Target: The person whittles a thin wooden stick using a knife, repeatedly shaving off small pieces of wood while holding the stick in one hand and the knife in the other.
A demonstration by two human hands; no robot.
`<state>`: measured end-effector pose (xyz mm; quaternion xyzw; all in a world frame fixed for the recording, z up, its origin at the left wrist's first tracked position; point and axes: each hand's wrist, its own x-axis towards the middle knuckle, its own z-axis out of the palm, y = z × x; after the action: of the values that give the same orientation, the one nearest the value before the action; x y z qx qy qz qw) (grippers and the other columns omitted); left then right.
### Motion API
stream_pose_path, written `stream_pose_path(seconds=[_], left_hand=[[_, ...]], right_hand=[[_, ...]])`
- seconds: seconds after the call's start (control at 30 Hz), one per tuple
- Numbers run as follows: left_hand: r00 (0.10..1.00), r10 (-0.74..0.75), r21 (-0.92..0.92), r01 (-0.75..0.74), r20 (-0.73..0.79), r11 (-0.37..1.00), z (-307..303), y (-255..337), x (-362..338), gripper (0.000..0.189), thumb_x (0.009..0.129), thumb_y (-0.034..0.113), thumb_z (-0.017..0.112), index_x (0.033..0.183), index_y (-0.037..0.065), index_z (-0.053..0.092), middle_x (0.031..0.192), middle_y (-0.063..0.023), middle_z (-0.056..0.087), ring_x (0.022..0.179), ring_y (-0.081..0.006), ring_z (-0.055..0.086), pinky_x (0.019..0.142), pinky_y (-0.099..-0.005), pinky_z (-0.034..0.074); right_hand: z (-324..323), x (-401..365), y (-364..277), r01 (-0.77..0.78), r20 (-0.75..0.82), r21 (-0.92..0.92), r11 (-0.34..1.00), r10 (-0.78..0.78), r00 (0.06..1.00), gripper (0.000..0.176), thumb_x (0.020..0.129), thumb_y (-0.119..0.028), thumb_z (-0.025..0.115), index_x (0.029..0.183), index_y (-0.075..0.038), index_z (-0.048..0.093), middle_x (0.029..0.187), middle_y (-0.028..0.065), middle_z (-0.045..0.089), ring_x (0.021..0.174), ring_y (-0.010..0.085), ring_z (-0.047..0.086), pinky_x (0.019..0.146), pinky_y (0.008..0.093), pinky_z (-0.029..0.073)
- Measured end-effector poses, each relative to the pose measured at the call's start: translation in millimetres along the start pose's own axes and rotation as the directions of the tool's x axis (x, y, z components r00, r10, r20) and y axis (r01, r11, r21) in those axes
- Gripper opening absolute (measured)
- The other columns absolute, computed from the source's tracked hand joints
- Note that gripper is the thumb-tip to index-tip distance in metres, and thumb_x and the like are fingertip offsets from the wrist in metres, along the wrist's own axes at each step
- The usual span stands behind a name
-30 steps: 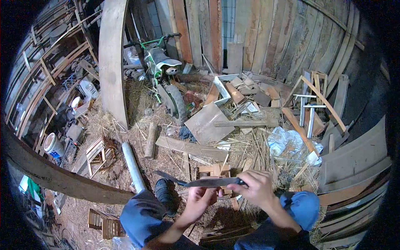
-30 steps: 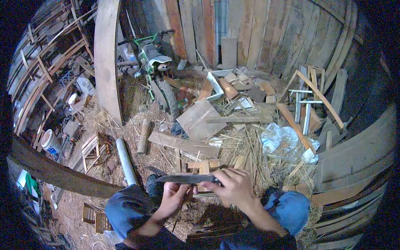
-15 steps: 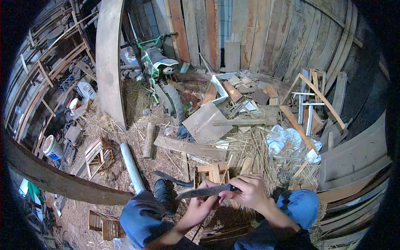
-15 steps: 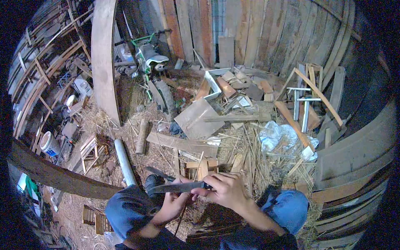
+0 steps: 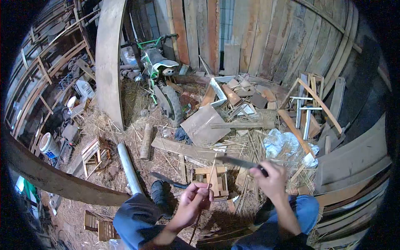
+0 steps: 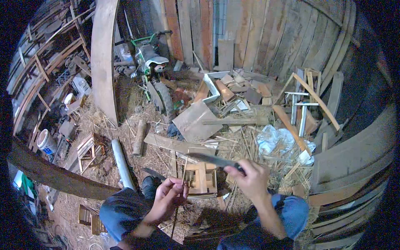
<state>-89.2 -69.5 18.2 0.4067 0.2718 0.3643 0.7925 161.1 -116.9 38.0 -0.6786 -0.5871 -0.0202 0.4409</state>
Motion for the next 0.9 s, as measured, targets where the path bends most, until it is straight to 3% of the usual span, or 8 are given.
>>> stream_pose_path(seconds=[0.07, 0.2, 0.3, 0.4, 0.6, 0.77, 0.87, 0.9], left_hand=[[0.998, 0.046, 0.117, -0.051, 0.05, 0.992, -1.7, -1.9, 0.1, 0.016, 0.097, 0.015, 0.047, 0.11, 0.007, 0.048, 0.081, -0.0061, 0.059, 0.058, -0.0066, 0.045, 0.049, -0.0205, 0.035], [0.997, -0.008, 0.242, -0.012, 0.082, 0.97, 5.2, -3.0, 3.3, 0.013, 0.097, 0.013, 0.047, 0.103, 0.003, 0.054, 0.08, -0.0037, 0.06, 0.05, -0.0029, 0.04, 0.043, -0.0189, 0.03], [0.998, 0.042, 0.174, -0.048, 0.04, 0.984, 14.5, -9.1, 3.0, 0.011, 0.096, 0.01, 0.046, 0.098, 0.003, 0.054, 0.078, -0.0019, 0.059, 0.05, -0.0016, 0.039, 0.042, -0.0185, 0.029], [0.991, 0.126, 0.169, -0.133, 0.054, 0.977, 15.6, -17.6, 6.8, 0.009, 0.094, 0.006, 0.047, 0.102, 0.005, 0.05, 0.075, -0.0008, 0.056, 0.053, -0.0016, 0.041, 0.044, -0.0181, 0.03], [0.999, 0.028, 0.191, -0.033, 0.029, 0.981, 13.9, -16.2, 4.7, 0.016, 0.093, 0.006, 0.049, 0.108, 0.007, 0.046, 0.071, 0.0028, 0.051, 0.057, -0.002, 0.042, 0.048, -0.017, 0.03], [0.985, 0.154, 0.304, -0.17, 0.078, 0.937, 17.9, -15.0, 2.1, 0.014, 0.094, 0.008, 0.048, 0.108, 0.008, 0.046, 0.073, 0.0039, 0.049, 0.055, -0.0018, 0.04, 0.046, -0.0177, 0.029], [0.998, 0.062, 0.248, -0.062, 0.006, 0.967, 11.1, -14.5, 1.9, 0.012, 0.095, 0.012, 0.049, 0.107, 0.009, 0.047, 0.072, 0.0025, 0.049, 0.053, -0.0026, 0.04, 0.044, -0.0188, 0.029], [0.998, 0.045, 0.147, -0.038, -0.047, 0.988, 13.7, -7.1, 1.2, 0.012, 0.096, 0.018, 0.05, 0.105, 0.009, 0.048, 0.071, 0.0004, 0.05, 0.052, -0.0034, 0.04, 0.041, -0.0198, 0.028]], right_hand=[[12.0, -8.3, -10.1, 0.111, 0.105, 0.033, 0.993, -0.114, 0.988, 0.033, 0.077, -0.037, 0.072, 0.071, -0.007, 0.06, 0.06, 0.0078, 0.059, 0.052, 0.0246, 0.059, 0.047, 0.0344, 0.044], [33.6, -13.3, -24.6, 0.303, 0.049, 0.104, 0.947, -0.309, 0.95, 0.04, 0.079, -0.044, 0.068, 0.07, -0.006, 0.062, 0.058, 0.0058, 0.06, 0.05, 0.0185, 0.059, 0.045, 0.033, 0.044], [36.1, -10.0, -35.8, 0.359, 0.152, 0.121, 0.926, -0.374, 0.915, 0.037, 0.074, -0.042, 0.072, 0.069, -0.007, 0.061, 0.056, 0.0065, 0.058, 0.049, 0.023, 0.06, 0.045, 0.0324, 0.044], [38.6, -10.0, -44.9, 0.333, 0.178, 0.157, 0.93, -0.358, 0.916, 0.035, 0.073, -0.04, 0.074, 0.069, -0.008, 0.061, 0.056, 0.0062, 0.057, 0.049, 0.0235, 0.059, 0.045, 0.0325, 0.044], [38.0, -10.0, -44.3, 0.35, 0.22, 0.183, 0.919, -0.385, 0.896, 0.041, 0.073, -0.047, 0.072, 0.066, -0.01, 0.054, 0.056, 0.004, 0.055, 0.049, 0.0223, 0.059, 0.043, 0.0341, 0.043], [33.6, -8.8, -43.6, 0.372, 0.221, 0.154, 0.915, -0.399, 0.89, 0.04, 0.076, -0.046, 0.07, 0.065, -0.01, 0.055, 0.055, 0.0032, 0.055, 0.048, 0.0211, 0.059, 0.042, 0.0328, 0.043], [32.9, -4.9, -31.9, 0.369, 0.158, 0.137, 0.919, -0.388, 0.908, 0.038, 0.075, -0.039, 0.073, 0.067, -0.004, 0.06, 0.053, 0.0029, 0.055, 0.045, 0.0183, 0.056, 0.042, 0.0326, 0.04], [34.2, -3.1, -16.7, 0.242, 0.103, 0.156, 0.958, -0.26, 0.96, 0.036, 0.078, -0.037, 0.071, 0.068, -0.004, 0.06, 0.052, 0.003, 0.055, 0.045, 0.0171, 0.055, 0.043, 0.0325, 0.04]])
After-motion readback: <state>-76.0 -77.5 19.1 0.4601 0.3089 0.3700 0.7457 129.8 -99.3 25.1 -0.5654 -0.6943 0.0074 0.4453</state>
